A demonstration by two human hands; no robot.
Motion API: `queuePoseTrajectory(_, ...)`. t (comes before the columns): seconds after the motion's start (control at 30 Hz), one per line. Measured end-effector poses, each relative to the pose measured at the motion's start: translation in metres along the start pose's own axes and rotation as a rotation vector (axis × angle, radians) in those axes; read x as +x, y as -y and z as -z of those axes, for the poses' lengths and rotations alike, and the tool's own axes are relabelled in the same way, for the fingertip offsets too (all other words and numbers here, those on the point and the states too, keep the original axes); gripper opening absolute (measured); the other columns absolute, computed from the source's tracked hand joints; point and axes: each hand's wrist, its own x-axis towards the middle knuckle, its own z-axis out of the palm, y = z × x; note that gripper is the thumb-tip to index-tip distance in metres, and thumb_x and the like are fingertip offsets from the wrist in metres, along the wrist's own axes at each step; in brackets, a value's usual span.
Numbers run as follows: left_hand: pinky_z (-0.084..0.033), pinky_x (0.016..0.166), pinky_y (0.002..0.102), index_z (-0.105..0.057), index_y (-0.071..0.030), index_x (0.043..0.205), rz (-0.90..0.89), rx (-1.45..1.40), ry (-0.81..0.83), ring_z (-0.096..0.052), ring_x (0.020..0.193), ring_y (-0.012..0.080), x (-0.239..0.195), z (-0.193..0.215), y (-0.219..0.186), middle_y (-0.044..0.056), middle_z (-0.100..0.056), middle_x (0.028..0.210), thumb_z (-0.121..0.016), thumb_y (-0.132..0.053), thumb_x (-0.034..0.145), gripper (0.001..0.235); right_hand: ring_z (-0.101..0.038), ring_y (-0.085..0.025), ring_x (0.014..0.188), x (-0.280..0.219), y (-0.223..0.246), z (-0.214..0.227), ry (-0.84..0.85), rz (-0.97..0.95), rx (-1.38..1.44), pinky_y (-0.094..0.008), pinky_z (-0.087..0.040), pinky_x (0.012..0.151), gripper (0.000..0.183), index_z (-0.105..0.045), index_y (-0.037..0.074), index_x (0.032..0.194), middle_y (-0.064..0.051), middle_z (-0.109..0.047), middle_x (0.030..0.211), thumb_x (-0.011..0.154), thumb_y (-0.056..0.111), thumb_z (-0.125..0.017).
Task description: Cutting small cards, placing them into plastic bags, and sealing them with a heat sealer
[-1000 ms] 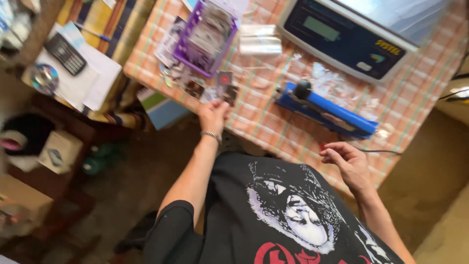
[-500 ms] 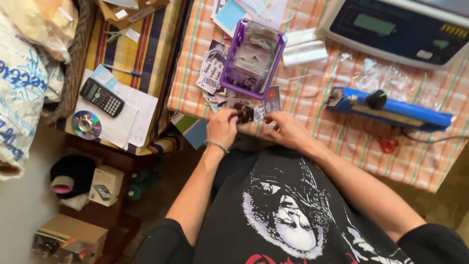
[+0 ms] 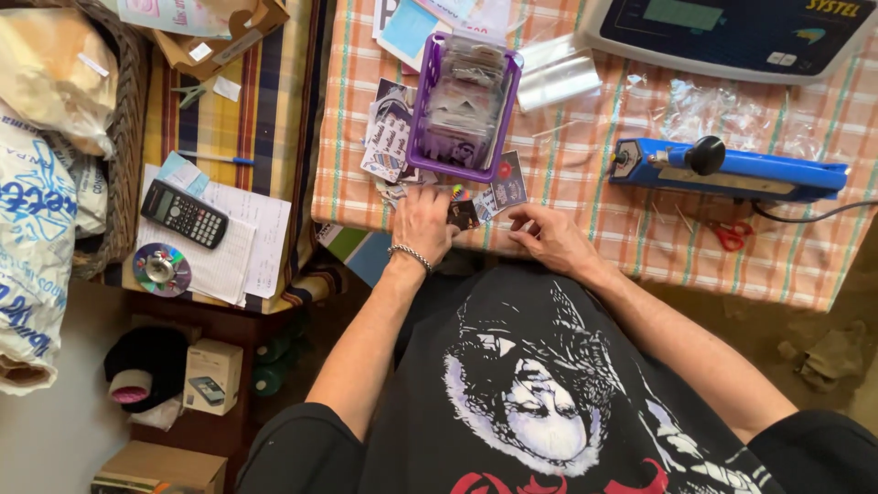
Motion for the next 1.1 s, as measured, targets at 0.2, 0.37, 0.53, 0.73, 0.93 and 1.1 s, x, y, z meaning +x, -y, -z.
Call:
queuePoseTrajectory(0.2,-0.051,0.079,0.041,-0.064,-0.019,0.098,-0.015,0.000,-0.056,-0.058,0.097,0.0270,-0.019,-0.039,0.017,0.001,-0.056,0.092,-0.090,-0.027,0.062,0.045,-0.075,-0.020,0.073,0.001,0.001,0.002,0.010,0.004,0.092,-0.033,-0.062,0.063,0.034,-0.072,0.016,0.123,-0.005,-0.077,0.093,0.089,0.016,-0.078)
queuePoseTrajectory(0.37,-0.052,0.079,0.035,-0.061,-0.022,0.084,-0.102,-0.151,-0.241,-0.063,0.089,0.0229,-0.052,-0.039,0.009,-0.001,-0.057,0.082,-0.059,-0.006,0.079,0.016,-0.075,-0.020,0.074,0.002,0.004,0.009,0.080,-0.033,0.127,-0.033,-0.062,0.065,0.031,-0.072,0.012,0.122,-0.007,-0.077,0.094,0.092,0.019,-0.077)
queuePoseTrajectory(0.53,-0.057,0.075,0.033,-0.065,-0.028,0.092,0.102,-0.371,-0.187,-0.069,0.081,0.0198,-0.078,-0.018,-0.004,-0.005,-0.064,0.079,-0.062,-0.010,0.082,0.021,-0.076,-0.028,0.082,0.016,0.005,0.011,0.145,0.045,0.048,-0.037,-0.063,0.069,0.031,-0.071,0.013,0.122,-0.011,-0.076,0.104,0.092,0.020,-0.076)
queuePoseTrajectory(0.73,-0.061,0.070,0.038,-0.072,-0.026,0.093,0.401,-0.638,-0.146,-0.075,0.080,0.0256,-0.070,0.044,-0.018,-0.001,-0.076,0.077,-0.071,-0.019,0.091,0.007,-0.072,-0.046,0.088,0.026,0.052,0.014,0.327,0.445,-0.410,-0.054,-0.063,0.078,0.041,-0.060,0.020,0.133,-0.008,-0.055,0.146,0.092,0.015,-0.064)
queuePoseTrajectory(0.93,-0.061,0.065,0.032,-0.072,-0.018,0.094,0.526,-0.803,-0.169,-0.075,0.070,0.0188,-0.059,0.073,-0.014,0.003,-0.078,0.073,-0.065,-0.015,0.097,0.009,-0.071,-0.047,0.089,0.028,0.033,0.021,0.337,0.448,-0.551,-0.056,-0.061,0.076,0.040,-0.056,0.026,0.135,-0.001,-0.056,0.146,0.096,0.029,-0.057)
queuePoseTrajectory(1.1,-0.061,0.066,0.026,-0.058,-0.002,0.105,0.573,-1.072,-0.224,-0.076,0.072,0.0183,-0.045,0.086,-0.014,0.015,-0.079,0.084,-0.047,-0.010,0.104,0.014,-0.075,-0.018,0.088,0.044,0.020,0.014,-0.094,0.435,-0.388,-0.031,-0.060,0.073,0.023,-0.071,0.036,0.114,0.012,-0.073,0.098,0.091,0.029,-0.072)
